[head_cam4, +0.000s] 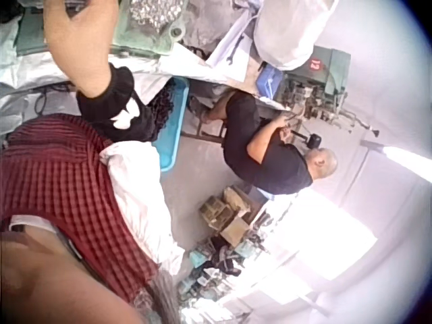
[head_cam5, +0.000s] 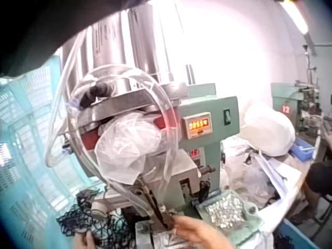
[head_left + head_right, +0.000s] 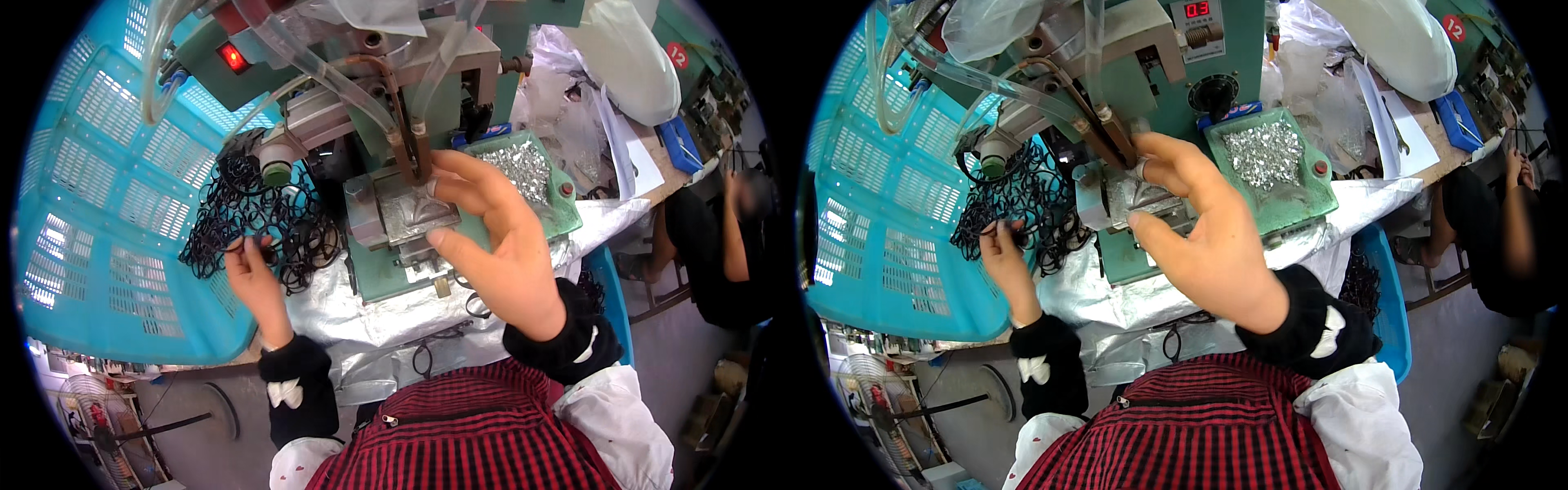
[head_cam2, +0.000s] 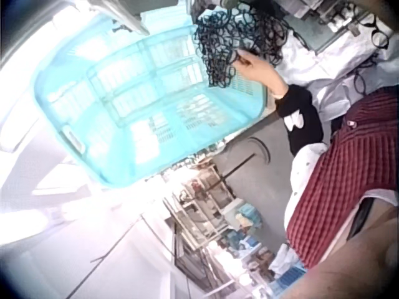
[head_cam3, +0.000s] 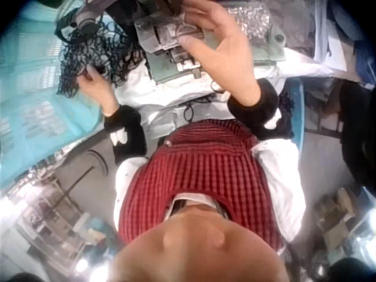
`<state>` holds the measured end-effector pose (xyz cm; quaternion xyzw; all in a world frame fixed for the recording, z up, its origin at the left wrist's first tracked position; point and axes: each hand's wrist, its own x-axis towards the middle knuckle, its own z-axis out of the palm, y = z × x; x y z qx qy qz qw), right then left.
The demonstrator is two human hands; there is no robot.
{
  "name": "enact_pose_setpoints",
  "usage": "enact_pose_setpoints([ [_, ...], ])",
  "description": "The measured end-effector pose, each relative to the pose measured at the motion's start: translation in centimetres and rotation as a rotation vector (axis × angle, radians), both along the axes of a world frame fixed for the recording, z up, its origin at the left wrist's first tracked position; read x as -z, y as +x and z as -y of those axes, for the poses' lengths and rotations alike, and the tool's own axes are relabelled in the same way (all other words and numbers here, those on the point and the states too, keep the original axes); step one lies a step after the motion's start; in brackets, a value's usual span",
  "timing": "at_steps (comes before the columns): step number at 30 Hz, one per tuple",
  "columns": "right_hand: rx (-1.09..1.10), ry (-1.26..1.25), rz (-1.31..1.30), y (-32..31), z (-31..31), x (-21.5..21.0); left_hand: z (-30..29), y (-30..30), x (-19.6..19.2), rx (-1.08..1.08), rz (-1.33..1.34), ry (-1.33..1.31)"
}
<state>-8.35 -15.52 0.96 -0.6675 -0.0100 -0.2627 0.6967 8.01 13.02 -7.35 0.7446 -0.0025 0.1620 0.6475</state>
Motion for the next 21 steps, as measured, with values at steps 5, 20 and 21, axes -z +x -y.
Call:
enact_pose_setpoints([
  [5, 0.353, -0.408, -0.321, -0.4, 7.1, 4.4, 2.6, -3.8, -3.0, -0.058, 0.152, 0.078],
  [20, 0.565, -0.397, -0.284, -0.4, 12.0, 7.6, 14.0, -11.6, -10.0, 1.018, -0.822, -0.331],
  [21, 0.557, -0.399, -0.219, -0.8, 11.9, 8.0, 13.9, -11.7, -9.9, 1.024, -0.794, -0.351],
])
